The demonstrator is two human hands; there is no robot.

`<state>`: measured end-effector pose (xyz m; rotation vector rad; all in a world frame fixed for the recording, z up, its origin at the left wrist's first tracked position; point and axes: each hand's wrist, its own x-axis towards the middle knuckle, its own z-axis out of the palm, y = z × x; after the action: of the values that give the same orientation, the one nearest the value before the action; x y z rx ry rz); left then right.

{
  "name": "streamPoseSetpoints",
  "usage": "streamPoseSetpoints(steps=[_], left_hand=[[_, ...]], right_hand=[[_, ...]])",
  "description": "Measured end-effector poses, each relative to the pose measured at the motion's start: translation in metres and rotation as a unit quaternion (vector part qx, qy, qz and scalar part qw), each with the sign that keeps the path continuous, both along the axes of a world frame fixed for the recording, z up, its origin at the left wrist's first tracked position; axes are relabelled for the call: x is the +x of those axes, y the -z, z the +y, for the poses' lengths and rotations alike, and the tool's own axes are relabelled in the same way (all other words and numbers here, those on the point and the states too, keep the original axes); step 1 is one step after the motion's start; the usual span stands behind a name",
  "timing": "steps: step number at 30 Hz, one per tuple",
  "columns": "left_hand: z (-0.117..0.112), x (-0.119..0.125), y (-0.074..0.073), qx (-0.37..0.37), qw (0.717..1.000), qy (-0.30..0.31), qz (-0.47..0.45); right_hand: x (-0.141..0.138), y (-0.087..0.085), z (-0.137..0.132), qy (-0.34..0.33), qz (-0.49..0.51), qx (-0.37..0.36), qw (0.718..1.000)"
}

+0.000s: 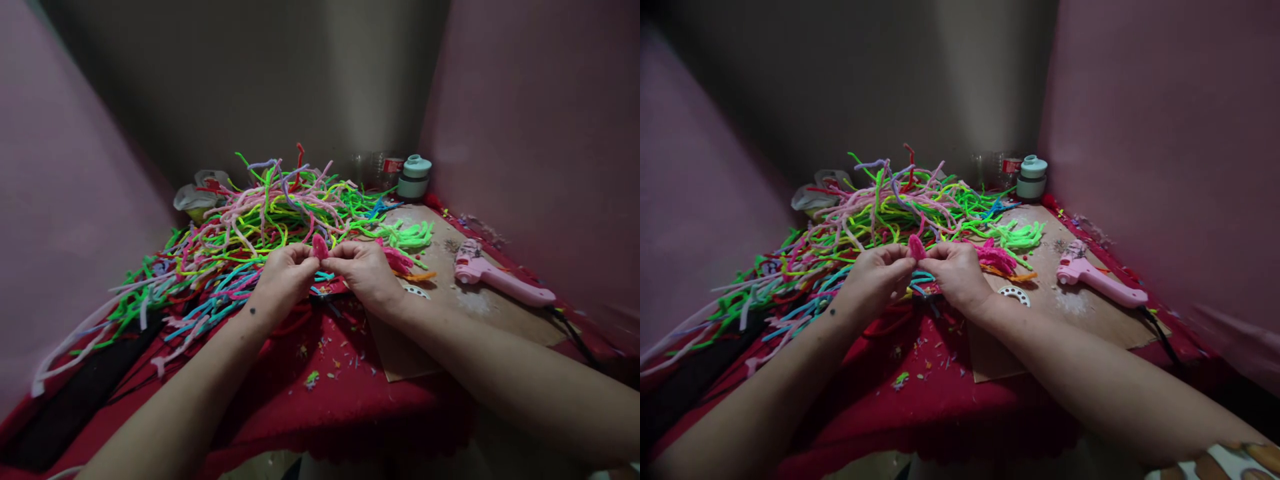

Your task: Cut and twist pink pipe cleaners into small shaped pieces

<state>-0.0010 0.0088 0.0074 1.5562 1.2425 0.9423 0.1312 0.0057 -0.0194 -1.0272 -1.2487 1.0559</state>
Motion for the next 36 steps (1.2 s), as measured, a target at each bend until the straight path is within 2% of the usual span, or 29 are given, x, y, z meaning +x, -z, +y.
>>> streamPoseSetpoints(steps=[7,11,16,19,22,31,36], left_hand=[[0.006,-0.006,-0.006,0.014,1.0,0.013,0.007],[0.007,-0.011,-0.007,-0.041,0.996,0.066,-0.044],[0.008,-0.013,-0.004,-0.032,0.995,0.061,-0.076],[0.01,-0.014,-0.002,-0.05,0.991,0.076,-0.103],[0.011,-0.013,-0.002,-0.051,0.989,0.063,-0.125],[-0.002,0.0,-0.006,0.001,1.0,-0.006,-0.011],[-0.005,0.003,-0.006,0.009,1.0,-0.007,-0.003]], right_hand=[[0.002,0.001,0.002,-0.021,-0.019,0.006,1.0],[0.002,0.001,0.001,-0.037,-0.027,0.008,0.999],[0.001,0.002,-0.001,-0.06,-0.047,0.024,0.997],[0.001,0.002,-0.002,-0.07,-0.041,0.016,0.997],[0.001,0.002,-0.001,-0.052,-0.061,0.032,0.996],[-0.002,0.004,-0.002,0.003,-0.15,0.075,0.986],[-0.004,0.002,-0.005,0.065,-0.248,0.114,0.96]])
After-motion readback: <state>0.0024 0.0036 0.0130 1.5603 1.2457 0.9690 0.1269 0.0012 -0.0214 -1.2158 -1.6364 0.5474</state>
